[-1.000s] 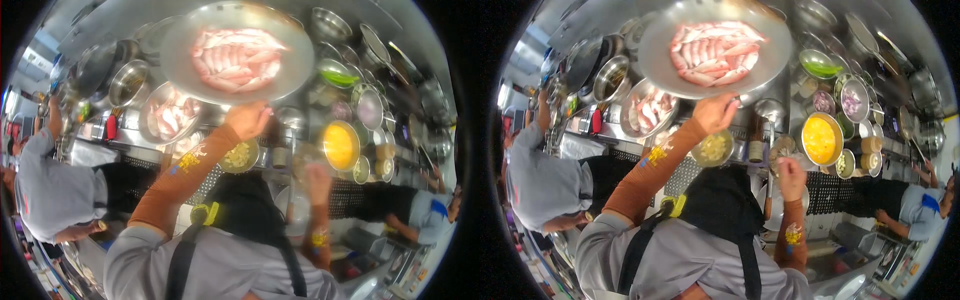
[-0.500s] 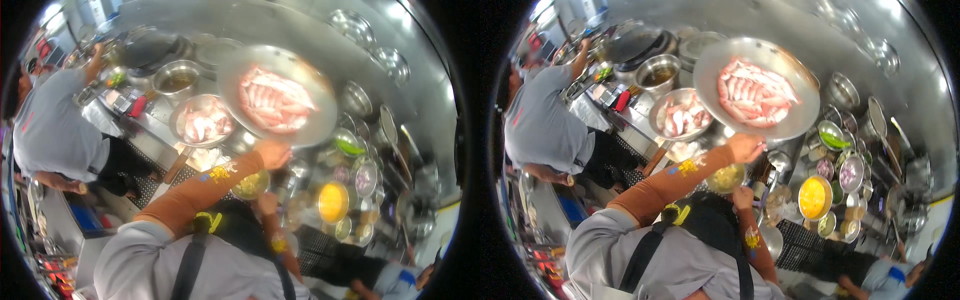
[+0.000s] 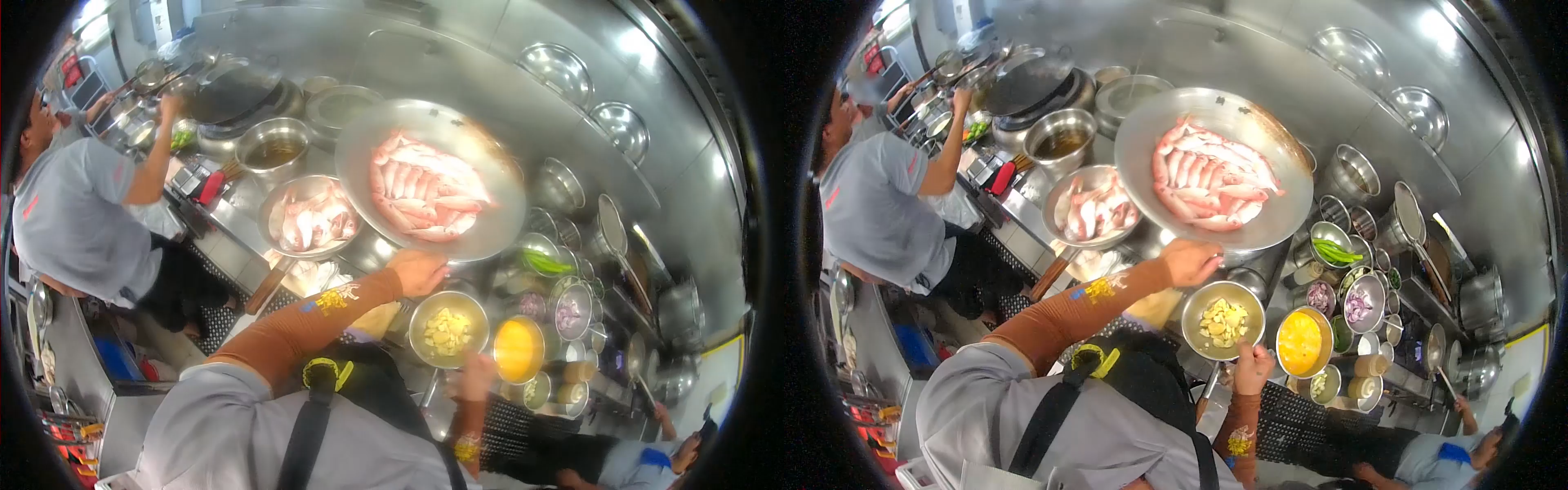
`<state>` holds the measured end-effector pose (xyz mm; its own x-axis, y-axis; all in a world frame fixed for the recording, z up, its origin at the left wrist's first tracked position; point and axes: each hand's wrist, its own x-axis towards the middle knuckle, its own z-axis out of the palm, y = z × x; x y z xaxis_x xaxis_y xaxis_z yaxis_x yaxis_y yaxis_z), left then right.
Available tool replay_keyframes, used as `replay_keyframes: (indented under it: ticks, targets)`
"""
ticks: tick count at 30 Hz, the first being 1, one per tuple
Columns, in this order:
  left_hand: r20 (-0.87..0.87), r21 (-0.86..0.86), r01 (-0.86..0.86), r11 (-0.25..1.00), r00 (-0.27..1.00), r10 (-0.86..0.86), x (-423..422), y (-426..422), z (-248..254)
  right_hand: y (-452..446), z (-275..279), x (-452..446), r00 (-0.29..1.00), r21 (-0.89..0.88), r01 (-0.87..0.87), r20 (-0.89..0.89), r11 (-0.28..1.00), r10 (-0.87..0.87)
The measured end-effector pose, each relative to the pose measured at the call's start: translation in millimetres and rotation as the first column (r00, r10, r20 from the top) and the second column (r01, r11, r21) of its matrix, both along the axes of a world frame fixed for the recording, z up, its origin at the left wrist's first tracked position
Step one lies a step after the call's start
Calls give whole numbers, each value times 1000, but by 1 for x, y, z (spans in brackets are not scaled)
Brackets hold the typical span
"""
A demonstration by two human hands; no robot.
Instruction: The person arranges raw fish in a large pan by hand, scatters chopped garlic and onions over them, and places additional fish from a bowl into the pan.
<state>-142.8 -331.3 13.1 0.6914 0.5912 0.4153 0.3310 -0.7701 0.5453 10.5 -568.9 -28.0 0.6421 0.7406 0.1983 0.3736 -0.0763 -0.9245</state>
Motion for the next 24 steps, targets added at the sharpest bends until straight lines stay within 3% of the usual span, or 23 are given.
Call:
replay_keyframes:
  ticks: [4, 6, 7, 8, 10, 11, 13, 16, 19, 20, 21, 22, 23, 24]
  targets:
    - [-37, 21, -15, 1000, 999, 15, 2, 0, 1, 5, 37, -6, 991, 16, 66, -121, 998, -63]
    - [57, 100, -7, 995, 998, 1, 3, 9, -10, 9, 38, 1, 978, 27, 86, -191, 996, -80]
    - [127, 2, -9, 1000, 992, 8, 1, 12, -5, 9, 30, 6, 974, 56, 108, -206, 993, -94]
    - [199, -93, -2, 996, 980, 21, -2, 16, 11, 11, 29, 9, 976, 68, 130, -187, 989, -115]
    - [347, -46, 142, 989, 931, -118, -5, 21, 53, 23, 42, 12, 978, 91, 160, -153, 983, -145]
    - [342, 0, 198, 980, 921, -186, -6, 22, 76, 31, 58, 8, 979, 95, 159, -141, 983, -145]
    - [118, 15, 436, 900, 893, -435, -8, 19, 117, 49, 81, 3, 982, 88, 156, -120, 984, -145]
    - [-284, 169, 547, 820, 824, -491, 7, 26, 113, 82, 96, 0, 987, 109, 139, -100, 984, -128]
    - [-352, 229, 568, 791, 806, -476, 8, 24, 115, 107, 105, -7, 989, 112, 109, 88, 988, -119]
    - [-344, 207, 557, 804, 811, -474, 8, 23, 110, 105, 123, -22, 988, 42, 129, -91, 991, -124]
    - [-337, 181, 539, 823, 820, -463, 8, 23, 99, 107, 98, -15, 996, 92, 85, -11, 992, -85]
    - [-330, 152, 518, 842, 829, -451, -1, 30, 92, 107, 102, -24, 987, 37, 110, -120, 993, -105]
    - [-229, 158, 527, 835, 842, -488, -17, 41, 94, 108, 102, -32, 982, 71, 137, -137, 988, -127]
    - [-120, 167, 538, 826, 843, -525, -29, 51, 100, 104, 99, -30, 980, -5, 105, -167, 994, -105]
